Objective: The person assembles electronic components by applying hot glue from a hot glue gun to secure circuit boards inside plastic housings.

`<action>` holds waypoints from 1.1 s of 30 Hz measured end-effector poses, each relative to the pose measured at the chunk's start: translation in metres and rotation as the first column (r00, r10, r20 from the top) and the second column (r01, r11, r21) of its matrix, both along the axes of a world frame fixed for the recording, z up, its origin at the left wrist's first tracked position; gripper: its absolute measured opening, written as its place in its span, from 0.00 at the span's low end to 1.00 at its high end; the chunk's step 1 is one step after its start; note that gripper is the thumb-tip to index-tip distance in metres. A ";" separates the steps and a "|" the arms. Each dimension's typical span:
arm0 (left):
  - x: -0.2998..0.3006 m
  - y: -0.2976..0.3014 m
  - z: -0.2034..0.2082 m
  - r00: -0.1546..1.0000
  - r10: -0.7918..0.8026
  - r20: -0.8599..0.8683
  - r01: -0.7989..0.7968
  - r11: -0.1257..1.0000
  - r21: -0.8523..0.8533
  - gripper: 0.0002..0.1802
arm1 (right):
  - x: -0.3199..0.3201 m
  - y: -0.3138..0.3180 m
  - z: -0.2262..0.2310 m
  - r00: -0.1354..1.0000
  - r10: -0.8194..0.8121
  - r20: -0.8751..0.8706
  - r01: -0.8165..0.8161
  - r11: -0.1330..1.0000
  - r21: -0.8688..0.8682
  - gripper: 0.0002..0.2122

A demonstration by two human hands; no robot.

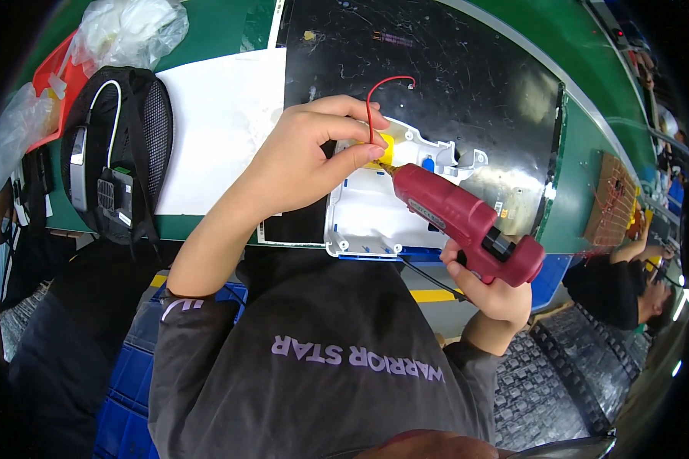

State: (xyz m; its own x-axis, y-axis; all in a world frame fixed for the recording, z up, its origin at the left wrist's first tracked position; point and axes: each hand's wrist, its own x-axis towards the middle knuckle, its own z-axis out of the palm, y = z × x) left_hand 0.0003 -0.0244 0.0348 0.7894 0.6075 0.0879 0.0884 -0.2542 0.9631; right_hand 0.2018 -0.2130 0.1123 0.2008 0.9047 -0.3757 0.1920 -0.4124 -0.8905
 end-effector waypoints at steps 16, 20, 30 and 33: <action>0.003 -0.002 0.000 0.999 0.040 -0.024 -0.040 0.999 0.004 0.05 | -0.005 0.000 0.005 0.997 -0.044 -0.058 0.043 0.999 -0.024 0.11; 0.001 -0.002 0.000 0.998 0.052 -0.025 -0.051 0.998 0.046 0.05 | -0.007 0.000 0.006 0.994 -0.054 -0.090 0.055 0.998 0.002 0.12; 0.003 -0.002 -0.002 0.998 0.055 -0.022 -0.053 0.995 0.089 0.05 | -0.013 -0.003 0.004 0.996 -0.063 -0.064 0.064 0.998 0.008 0.11; 0.003 -0.003 -0.003 0.998 0.060 -0.009 -0.059 0.993 0.105 0.05 | -0.014 -0.002 0.003 1.000 -0.019 -0.015 0.020 0.998 0.051 0.10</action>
State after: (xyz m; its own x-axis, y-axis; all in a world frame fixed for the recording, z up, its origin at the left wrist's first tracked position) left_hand 0.0034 -0.0274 0.0322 0.7536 0.6414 0.1440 0.1182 -0.3477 0.9301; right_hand 0.1880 -0.2146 0.1149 0.2135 0.9188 -0.3320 0.1708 -0.3697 -0.9133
